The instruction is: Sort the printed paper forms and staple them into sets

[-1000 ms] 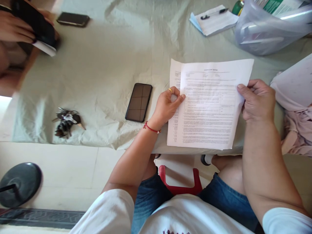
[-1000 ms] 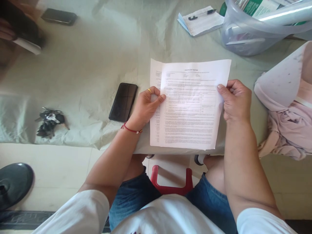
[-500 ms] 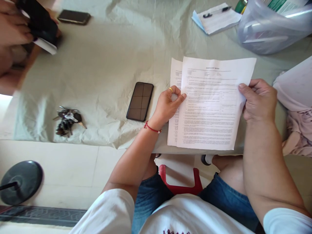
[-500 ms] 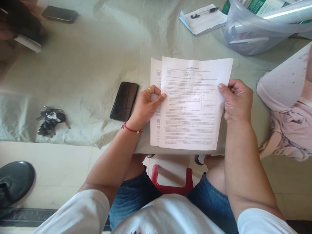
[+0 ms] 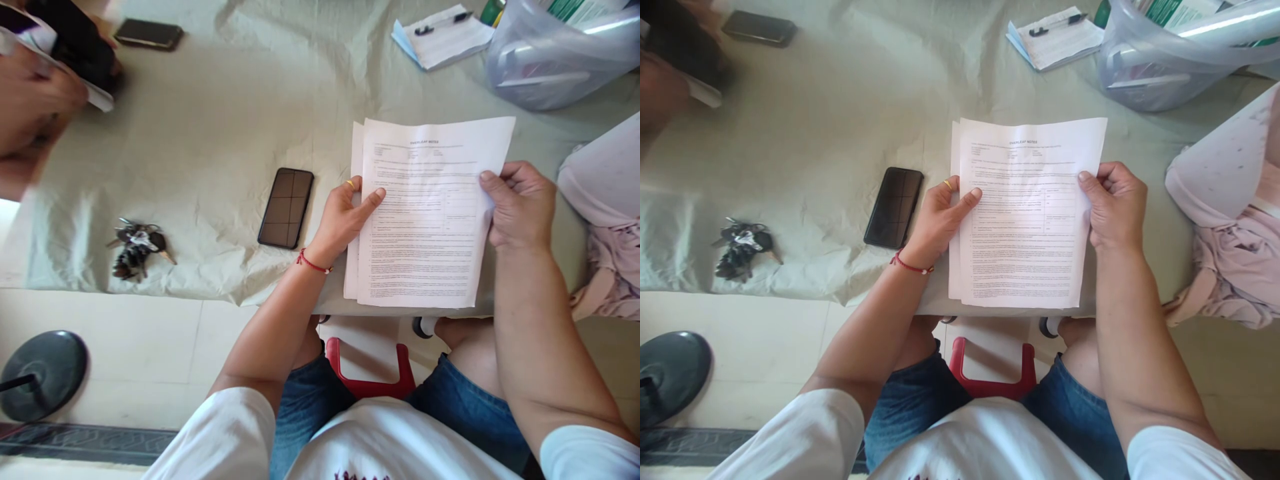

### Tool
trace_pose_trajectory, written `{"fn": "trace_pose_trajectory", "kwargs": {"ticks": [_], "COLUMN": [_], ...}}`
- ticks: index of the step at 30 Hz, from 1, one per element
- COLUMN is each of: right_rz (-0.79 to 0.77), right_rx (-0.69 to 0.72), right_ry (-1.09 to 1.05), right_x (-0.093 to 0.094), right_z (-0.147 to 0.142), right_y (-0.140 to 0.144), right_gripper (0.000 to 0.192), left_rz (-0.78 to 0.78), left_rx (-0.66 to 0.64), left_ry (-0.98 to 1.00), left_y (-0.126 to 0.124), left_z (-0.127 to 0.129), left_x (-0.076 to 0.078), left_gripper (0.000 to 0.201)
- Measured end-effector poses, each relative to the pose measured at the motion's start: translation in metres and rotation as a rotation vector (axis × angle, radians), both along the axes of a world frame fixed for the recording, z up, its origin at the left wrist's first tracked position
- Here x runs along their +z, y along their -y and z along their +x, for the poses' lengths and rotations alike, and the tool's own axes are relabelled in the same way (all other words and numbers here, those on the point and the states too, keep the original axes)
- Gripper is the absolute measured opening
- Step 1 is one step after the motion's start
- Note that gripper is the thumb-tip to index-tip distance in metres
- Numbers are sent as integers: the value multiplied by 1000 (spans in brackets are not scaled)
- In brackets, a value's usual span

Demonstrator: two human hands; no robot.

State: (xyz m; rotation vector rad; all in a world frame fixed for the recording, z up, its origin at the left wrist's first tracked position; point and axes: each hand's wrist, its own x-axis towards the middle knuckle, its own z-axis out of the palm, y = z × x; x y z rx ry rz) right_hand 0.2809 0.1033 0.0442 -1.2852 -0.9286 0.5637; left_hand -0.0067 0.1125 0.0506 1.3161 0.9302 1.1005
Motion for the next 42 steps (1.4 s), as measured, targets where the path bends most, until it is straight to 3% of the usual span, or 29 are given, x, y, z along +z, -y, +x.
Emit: {"fn": "trace_pose_trajectory", "kwargs": {"ticks": [9,27,42], "right_rz": [-7,-66,-90], "right_rx": [-26,24,53], "right_ry": [-35,-25,-26], "right_x": [1,-1,4], "right_z": [-7,-6,-12], "right_y": [0,5,7], "right_gripper": [52,54,54], "left_rz": [-87,17,-7], "left_rx": [-72,9,-12], "left_ry": [90,0,30], "left_y": [4,-1,-1], "left_z": [0,-1,1], "left_x": [6,-2,0], "left_gripper": [51,48,45]}}
